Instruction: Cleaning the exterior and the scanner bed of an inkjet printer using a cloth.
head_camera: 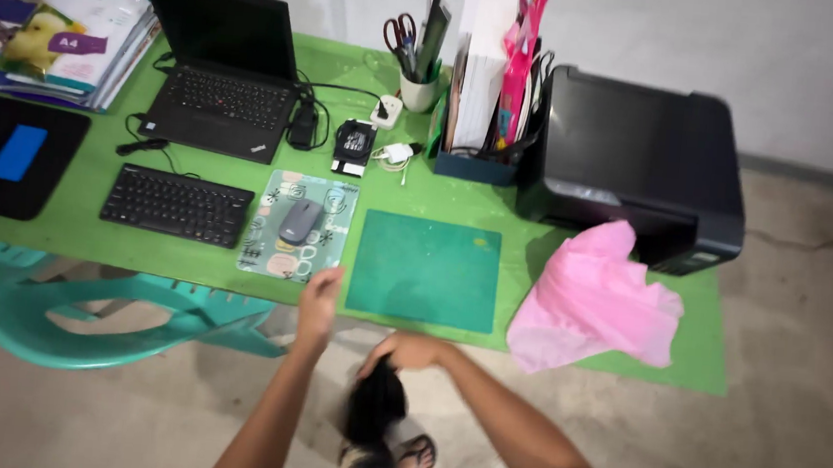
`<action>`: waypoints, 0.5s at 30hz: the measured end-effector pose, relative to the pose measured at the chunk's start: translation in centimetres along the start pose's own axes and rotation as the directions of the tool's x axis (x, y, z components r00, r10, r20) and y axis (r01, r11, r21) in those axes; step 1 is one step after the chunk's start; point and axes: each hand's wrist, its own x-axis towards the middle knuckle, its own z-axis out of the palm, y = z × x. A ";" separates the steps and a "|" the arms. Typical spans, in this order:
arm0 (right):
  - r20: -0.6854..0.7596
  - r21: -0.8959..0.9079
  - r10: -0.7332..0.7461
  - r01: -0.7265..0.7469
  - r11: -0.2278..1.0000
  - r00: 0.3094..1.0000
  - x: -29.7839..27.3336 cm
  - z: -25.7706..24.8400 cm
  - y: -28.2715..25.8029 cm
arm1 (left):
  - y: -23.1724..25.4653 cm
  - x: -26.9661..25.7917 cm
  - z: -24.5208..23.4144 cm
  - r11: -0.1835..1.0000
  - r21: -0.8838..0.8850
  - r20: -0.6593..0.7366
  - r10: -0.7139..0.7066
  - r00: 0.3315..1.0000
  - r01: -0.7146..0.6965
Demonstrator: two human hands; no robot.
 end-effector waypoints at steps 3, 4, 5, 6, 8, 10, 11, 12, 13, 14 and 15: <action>-0.224 -0.164 -0.072 0.035 0.986 0.972 -1.4 -1.1 1.1 | -1.2 -2.7 -1.4 0.966 0.009 -0.095 -0.258 0.961 0.260; -0.217 -0.159 -0.068 0.034 0.987 0.974 -3.4 -3.9 -1.4 | -1.6 -3.5 -1.5 0.964 0.008 -0.102 -0.264 0.959 0.266; -0.376 -0.416 -0.200 0.028 0.909 0.905 -5.1 -6.8 -3.9 | -2.0 -3.9 -1.9 0.970 0.077 -0.121 -0.219 0.968 0.229; -0.479 -0.637 -0.361 -0.034 0.770 0.800 -6.8 -9.7 -6.3 | -2.4 -4.2 -2.3 0.970 0.147 -0.137 -0.172 0.976 0.191; -0.683 -0.697 -0.554 -0.200 0.688 0.475 -11.2 -11.7 -14.8 | -2.0 -4.9 -1.0 0.972 0.127 -0.123 -0.182 0.976 0.198; -0.706 -0.673 -0.704 -0.378 0.636 0.074 -15.4 -12.3 -19.5 | -2.0 -6.0 -0.4 0.971 0.116 -0.110 -0.197 0.974 0.210; -0.748 -0.659 -0.631 -0.351 0.666 0.208 -16.1 -11.9 -19.8 | -2.2 -6.2 -0.5 0.967 0.102 -0.094 -0.225 0.970 0.234; -0.766 -0.640 -0.545 -0.328 0.695 0.340 -16.0 -11.3 -20.5 | -2.4 -6.4 -0.6 0.962 0.089 -0.079 -0.252 0.964 0.259; -0.759 -0.621 -0.452 -0.310 0.720 0.470 -14.3 -10.0 -16.0 | -2.2 -6.6 -0.4 0.962 0.087 -0.082 -0.252 0.964 0.259; -0.728 -0.598 -0.350 -0.296 0.744 0.590 -13.0 -8.1 -11.8 | -2.0 -6.8 -0.3 0.951 0.092 -0.090 -0.287 0.954 0.295; -0.675 -0.571 -0.241 -0.287 0.769 0.697 -12.1 -5.5 -7.8 | -1.8 -7.1 -0.4 0.938 0.099 -0.098 -0.323 0.941 0.332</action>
